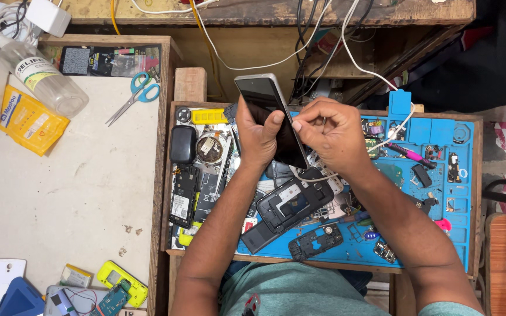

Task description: The person handles several disassembled mobile phones on a cluttered workbench, connecting a charging cable to one device and inspecting its screen. They then pick up another phone, connect a cable, and examine it before handing it to a second person. The person continues to handle various phone parts and tools on the table.

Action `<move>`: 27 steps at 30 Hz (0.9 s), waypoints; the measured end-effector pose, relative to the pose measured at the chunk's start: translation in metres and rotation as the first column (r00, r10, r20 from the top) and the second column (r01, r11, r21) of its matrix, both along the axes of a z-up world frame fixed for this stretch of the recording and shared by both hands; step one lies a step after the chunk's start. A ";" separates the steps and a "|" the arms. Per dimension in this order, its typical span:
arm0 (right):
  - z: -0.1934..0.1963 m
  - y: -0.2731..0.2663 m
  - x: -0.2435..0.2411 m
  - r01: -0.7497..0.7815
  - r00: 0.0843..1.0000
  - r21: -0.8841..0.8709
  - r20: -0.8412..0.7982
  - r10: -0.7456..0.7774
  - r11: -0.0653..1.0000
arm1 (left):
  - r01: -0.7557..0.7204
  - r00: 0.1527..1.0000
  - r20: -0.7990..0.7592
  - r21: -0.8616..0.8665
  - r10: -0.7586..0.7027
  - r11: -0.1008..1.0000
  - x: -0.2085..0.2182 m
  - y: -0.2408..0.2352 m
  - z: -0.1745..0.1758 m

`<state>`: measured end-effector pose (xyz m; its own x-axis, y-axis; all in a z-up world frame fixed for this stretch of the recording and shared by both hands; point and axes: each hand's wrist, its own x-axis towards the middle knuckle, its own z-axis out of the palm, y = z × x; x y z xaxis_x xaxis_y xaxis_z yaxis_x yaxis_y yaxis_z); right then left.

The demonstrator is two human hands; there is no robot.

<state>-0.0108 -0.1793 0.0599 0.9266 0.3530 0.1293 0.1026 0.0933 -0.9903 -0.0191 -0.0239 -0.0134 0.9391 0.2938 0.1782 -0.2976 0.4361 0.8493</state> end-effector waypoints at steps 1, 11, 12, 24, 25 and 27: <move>0.001 0.001 -0.001 0.004 1.000 0.002 0.001 -0.004 1.000 | -0.014 1.000 -0.003 0.026 0.014 1.000 -0.001 0.000 0.000; 0.010 0.010 -0.011 0.170 0.965 -0.196 0.231 -0.123 0.966 | -0.035 0.999 -0.005 0.082 0.036 0.996 -0.001 -0.002 -0.001; 0.011 0.010 -0.011 0.171 0.965 -0.196 0.233 -0.124 0.965 | -0.034 0.999 -0.007 0.081 0.034 0.996 -0.001 -0.002 -0.001; 0.000 0.008 -0.010 0.063 0.994 -0.029 0.094 -0.060 0.998 | -0.058 0.998 -0.032 0.101 0.062 0.993 0.000 0.000 -0.004; -0.001 0.007 -0.009 0.057 0.994 -0.030 0.095 -0.054 0.998 | -0.057 0.997 -0.047 0.104 0.062 0.993 0.000 0.000 -0.004; -0.002 0.007 -0.009 0.058 0.996 -0.015 0.063 -0.057 0.998 | -0.052 0.997 -0.044 0.096 0.057 0.994 -0.001 0.001 -0.002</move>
<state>-0.0198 -0.1720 0.0580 0.9356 0.3024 0.1823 0.1691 0.0693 -0.9832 -0.0201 -0.0234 -0.0159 0.9302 0.3285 0.1639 -0.2777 0.3376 0.8994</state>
